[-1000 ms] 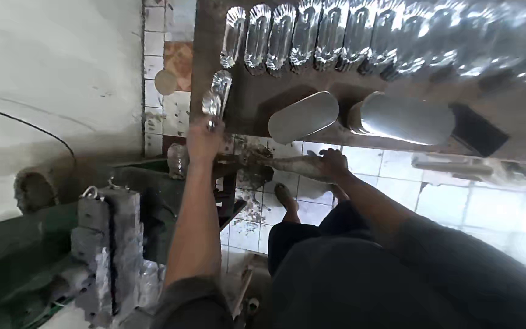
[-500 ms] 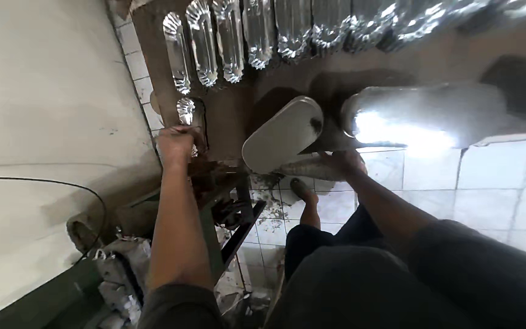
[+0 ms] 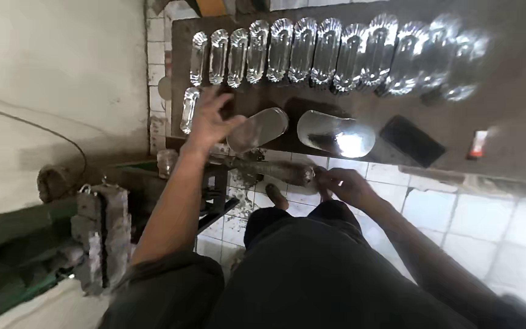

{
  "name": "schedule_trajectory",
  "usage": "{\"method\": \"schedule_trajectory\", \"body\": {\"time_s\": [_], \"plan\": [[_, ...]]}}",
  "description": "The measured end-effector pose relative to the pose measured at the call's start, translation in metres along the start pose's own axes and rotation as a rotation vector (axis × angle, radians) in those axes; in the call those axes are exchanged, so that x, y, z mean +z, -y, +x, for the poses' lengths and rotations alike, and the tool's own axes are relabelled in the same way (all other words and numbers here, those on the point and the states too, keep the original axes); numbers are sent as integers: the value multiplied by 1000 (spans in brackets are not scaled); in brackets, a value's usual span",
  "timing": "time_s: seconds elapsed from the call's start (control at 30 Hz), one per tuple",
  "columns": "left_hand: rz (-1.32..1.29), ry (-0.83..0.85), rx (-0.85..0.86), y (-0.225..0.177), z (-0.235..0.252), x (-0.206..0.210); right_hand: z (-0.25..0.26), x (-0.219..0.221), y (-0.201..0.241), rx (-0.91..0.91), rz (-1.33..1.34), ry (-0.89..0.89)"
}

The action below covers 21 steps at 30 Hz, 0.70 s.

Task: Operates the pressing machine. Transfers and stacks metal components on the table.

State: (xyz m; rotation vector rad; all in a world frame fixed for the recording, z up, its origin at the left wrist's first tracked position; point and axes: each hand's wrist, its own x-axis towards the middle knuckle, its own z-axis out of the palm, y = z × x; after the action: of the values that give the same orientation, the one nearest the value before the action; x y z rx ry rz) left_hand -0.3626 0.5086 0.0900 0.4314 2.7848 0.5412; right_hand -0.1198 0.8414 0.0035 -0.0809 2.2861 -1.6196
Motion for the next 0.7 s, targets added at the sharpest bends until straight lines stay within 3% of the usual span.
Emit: {"method": "schedule_trajectory", "body": {"time_s": [0.07,0.13,0.2,0.3,0.5,0.7], "plan": [[115,138,114,-39,-16,17,-1,-27,30,-202,-174,-233],[246,237,124,-49,-23,44,20,-44,47,-311,-474,-377],[246,227,150,-33,-27,71,44,-48,54,-150,-727,-284],[72,163,265,5,-25,80,72,-40,44,118,-877,-145],[-549,142,239,41,-17,62,77,-34,47,144,-918,-151],[-577,53,314,54,-15,77,63,-18,63,99,-966,-218]]}}
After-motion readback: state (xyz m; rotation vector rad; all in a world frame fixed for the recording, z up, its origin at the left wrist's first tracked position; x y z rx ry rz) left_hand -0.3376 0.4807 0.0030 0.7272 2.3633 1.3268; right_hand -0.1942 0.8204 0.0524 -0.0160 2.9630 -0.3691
